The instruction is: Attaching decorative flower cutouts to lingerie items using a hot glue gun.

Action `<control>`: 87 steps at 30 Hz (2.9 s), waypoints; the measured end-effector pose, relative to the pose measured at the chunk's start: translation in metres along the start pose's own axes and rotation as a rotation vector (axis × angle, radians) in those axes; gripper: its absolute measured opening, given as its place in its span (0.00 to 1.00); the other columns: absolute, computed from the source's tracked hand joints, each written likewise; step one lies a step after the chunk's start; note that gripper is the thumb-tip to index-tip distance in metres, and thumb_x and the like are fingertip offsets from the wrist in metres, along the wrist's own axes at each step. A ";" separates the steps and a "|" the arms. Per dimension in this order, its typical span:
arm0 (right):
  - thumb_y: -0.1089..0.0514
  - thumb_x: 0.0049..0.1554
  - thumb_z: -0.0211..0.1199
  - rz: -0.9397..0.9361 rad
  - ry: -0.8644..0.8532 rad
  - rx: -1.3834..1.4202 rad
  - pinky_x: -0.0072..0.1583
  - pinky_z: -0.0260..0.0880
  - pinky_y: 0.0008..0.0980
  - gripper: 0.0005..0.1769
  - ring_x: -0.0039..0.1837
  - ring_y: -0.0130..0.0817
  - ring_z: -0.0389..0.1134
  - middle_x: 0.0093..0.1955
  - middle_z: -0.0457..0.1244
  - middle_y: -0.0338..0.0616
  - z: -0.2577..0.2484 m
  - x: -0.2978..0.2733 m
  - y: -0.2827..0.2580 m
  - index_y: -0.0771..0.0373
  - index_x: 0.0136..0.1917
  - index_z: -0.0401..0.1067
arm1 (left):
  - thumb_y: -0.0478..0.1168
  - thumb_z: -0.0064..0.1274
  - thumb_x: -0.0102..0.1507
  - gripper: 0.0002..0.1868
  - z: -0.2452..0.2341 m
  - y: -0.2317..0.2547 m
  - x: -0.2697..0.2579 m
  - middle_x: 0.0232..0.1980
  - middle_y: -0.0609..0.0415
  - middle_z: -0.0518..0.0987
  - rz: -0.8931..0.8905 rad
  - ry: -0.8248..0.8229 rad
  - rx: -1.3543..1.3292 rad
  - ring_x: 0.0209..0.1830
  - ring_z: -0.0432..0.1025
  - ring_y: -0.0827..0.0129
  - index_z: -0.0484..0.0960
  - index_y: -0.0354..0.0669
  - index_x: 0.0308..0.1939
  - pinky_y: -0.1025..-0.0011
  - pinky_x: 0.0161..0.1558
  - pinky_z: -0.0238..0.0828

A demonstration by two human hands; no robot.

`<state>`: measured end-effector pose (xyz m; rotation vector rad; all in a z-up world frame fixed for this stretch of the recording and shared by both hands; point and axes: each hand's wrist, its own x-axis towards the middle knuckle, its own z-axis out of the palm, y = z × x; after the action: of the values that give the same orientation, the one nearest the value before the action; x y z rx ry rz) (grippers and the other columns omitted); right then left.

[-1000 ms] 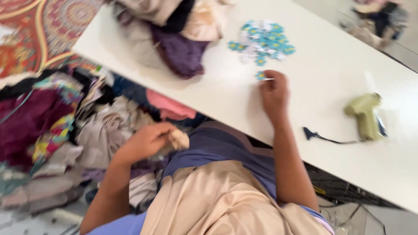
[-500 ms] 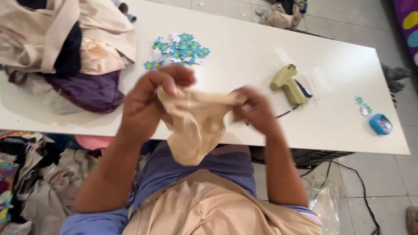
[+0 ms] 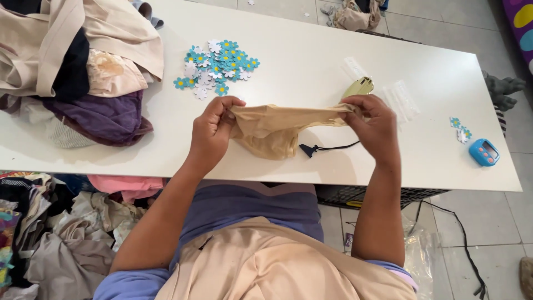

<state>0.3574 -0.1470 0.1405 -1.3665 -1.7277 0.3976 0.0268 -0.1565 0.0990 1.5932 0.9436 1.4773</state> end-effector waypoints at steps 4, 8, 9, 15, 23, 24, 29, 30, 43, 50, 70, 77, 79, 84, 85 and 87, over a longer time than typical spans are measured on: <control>0.66 0.54 0.69 0.142 -0.043 0.338 0.46 0.71 0.22 0.13 0.39 0.24 0.66 0.35 0.62 0.40 -0.011 -0.003 0.000 0.67 0.53 0.74 | 0.24 0.35 0.69 0.15 -0.004 0.019 0.010 0.43 0.47 0.77 0.038 0.028 -0.005 0.45 0.73 0.66 0.76 0.41 0.50 0.62 0.53 0.72; 0.62 0.58 0.61 0.194 0.046 0.975 0.45 0.75 0.27 0.10 0.38 0.32 0.70 0.36 0.63 0.44 -0.021 0.007 -0.002 0.67 0.52 0.68 | 0.25 0.34 0.70 0.15 0.002 0.038 0.028 0.44 0.51 0.76 0.091 0.019 -0.150 0.46 0.70 0.72 0.75 0.42 0.51 0.65 0.55 0.71; 0.58 0.61 0.61 0.172 0.053 1.127 0.47 0.77 0.28 0.11 0.40 0.34 0.72 0.38 0.65 0.45 -0.023 0.011 -0.005 0.66 0.55 0.68 | 0.25 0.34 0.69 0.14 0.005 0.042 0.033 0.45 0.52 0.76 0.116 0.009 -0.178 0.47 0.69 0.73 0.75 0.42 0.51 0.66 0.55 0.71; 0.63 0.61 0.66 -0.101 0.219 1.029 0.57 0.71 0.30 0.10 0.50 0.29 0.66 0.48 0.62 0.36 -0.045 0.044 -0.020 0.58 0.54 0.68 | 0.33 0.37 0.68 0.10 0.027 0.047 0.044 0.50 0.60 0.76 0.057 -0.042 -0.088 0.49 0.70 0.72 0.73 0.49 0.49 0.74 0.51 0.66; 0.67 0.54 0.58 -0.015 -0.285 0.324 0.56 0.66 0.47 0.21 0.53 0.53 0.66 0.48 0.64 0.55 0.036 -0.065 -0.081 0.63 0.62 0.65 | 0.18 0.35 0.59 0.21 0.018 -0.026 0.017 0.49 0.43 0.80 0.166 0.022 0.331 0.55 0.73 0.46 0.74 0.39 0.49 0.52 0.60 0.64; 0.69 0.55 0.57 0.056 -0.547 0.187 0.57 0.68 0.58 0.26 0.56 0.66 0.69 0.53 0.68 0.65 0.053 -0.080 -0.080 0.64 0.67 0.64 | 0.18 0.35 0.58 0.22 0.015 -0.034 0.009 0.51 0.42 0.79 0.084 0.018 0.342 0.56 0.72 0.46 0.73 0.38 0.52 0.53 0.61 0.63; 0.66 0.57 0.59 0.010 -0.338 0.105 0.55 0.71 0.46 0.19 0.51 0.50 0.72 0.51 0.69 0.52 0.064 -0.096 -0.033 0.59 0.62 0.71 | 0.31 0.49 0.59 0.12 0.039 -0.049 -0.043 0.45 0.50 0.79 0.299 0.069 0.558 0.49 0.73 0.55 0.77 0.46 0.46 0.59 0.56 0.65; 0.70 0.56 0.59 -0.026 -0.228 0.028 0.54 0.71 0.44 0.19 0.48 0.50 0.72 0.48 0.69 0.52 0.059 -0.093 -0.024 0.60 0.60 0.73 | 0.36 0.53 0.60 0.08 0.048 -0.049 -0.054 0.43 0.55 0.79 0.356 0.066 0.662 0.48 0.74 0.61 0.78 0.50 0.44 0.62 0.56 0.64; 0.58 0.58 0.61 -0.188 -0.186 -0.532 0.59 0.64 0.51 0.15 0.64 0.49 0.61 0.58 0.61 0.42 0.090 -0.020 0.085 0.46 0.58 0.75 | 0.46 0.59 0.49 0.14 0.074 -0.055 -0.085 0.29 0.54 0.70 0.264 -0.154 1.075 0.32 0.68 0.58 0.76 0.46 0.34 0.60 0.36 0.63; 0.58 0.57 0.63 -0.245 -0.049 -0.555 0.52 0.67 0.44 0.05 0.53 0.47 0.64 0.48 0.61 0.43 0.075 -0.023 0.105 0.52 0.48 0.73 | 0.43 0.53 0.57 0.06 0.049 -0.036 -0.066 0.27 0.58 0.74 0.224 0.026 1.012 0.30 0.73 0.63 0.77 0.52 0.38 0.66 0.34 0.68; 0.66 0.51 0.69 -0.264 0.542 -0.618 0.40 0.69 0.31 0.11 0.37 0.38 0.66 0.35 0.61 0.37 0.004 -0.040 0.064 0.57 0.36 0.67 | 0.32 0.56 0.56 0.12 0.023 -0.004 -0.041 0.31 0.53 0.75 0.150 0.143 0.461 0.34 0.74 0.60 0.79 0.44 0.44 0.66 0.43 0.71; 0.78 0.46 0.55 -0.242 0.495 -0.579 0.54 0.60 0.46 0.12 0.51 0.49 0.52 0.47 0.49 0.52 0.005 -0.045 0.036 0.75 0.45 0.68 | 0.33 0.49 0.62 0.06 0.014 -0.003 -0.039 0.43 0.50 0.72 0.137 0.268 0.547 0.42 0.66 0.60 0.72 0.40 0.42 0.64 0.44 0.64; 0.79 0.46 0.51 -0.186 0.438 -0.451 0.57 0.61 0.44 0.17 0.53 0.47 0.52 0.48 0.48 0.51 0.009 -0.046 0.054 0.75 0.49 0.70 | 0.34 0.52 0.63 0.04 0.012 -0.008 -0.040 0.40 0.53 0.70 0.056 0.279 0.487 0.34 0.63 0.66 0.72 0.42 0.41 0.69 0.36 0.65; 0.77 0.36 0.51 -0.016 0.372 -0.314 0.67 0.54 0.45 0.32 0.58 0.51 0.54 0.52 0.46 0.51 0.016 -0.051 0.088 0.71 0.56 0.70 | 0.32 0.53 0.61 0.04 0.006 -0.055 -0.038 0.32 0.49 0.80 -0.553 0.194 -0.663 0.34 0.79 0.65 0.79 0.36 0.39 0.65 0.42 0.80; 0.77 0.36 0.51 -0.017 0.371 -0.313 0.67 0.54 0.45 0.32 0.58 0.51 0.54 0.52 0.46 0.51 0.017 -0.052 0.089 0.71 0.56 0.70 | 0.32 0.53 0.61 0.04 0.003 -0.053 -0.036 0.32 0.49 0.80 -0.553 0.196 -0.663 0.34 0.79 0.65 0.79 0.36 0.39 0.65 0.42 0.80; 0.76 0.34 0.48 0.022 0.287 -0.283 0.69 0.52 0.46 0.36 0.61 0.54 0.54 0.53 0.47 0.54 0.021 -0.051 0.091 0.70 0.59 0.69 | 0.35 0.50 0.60 0.04 -0.001 -0.049 -0.033 0.34 0.50 0.82 -0.620 0.132 -1.026 0.39 0.79 0.63 0.79 0.40 0.36 0.63 0.49 0.76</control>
<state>0.3987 -0.1565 0.0428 -1.5594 -1.5713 -0.0359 0.0225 -0.1639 0.0408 0.4093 0.5015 1.2701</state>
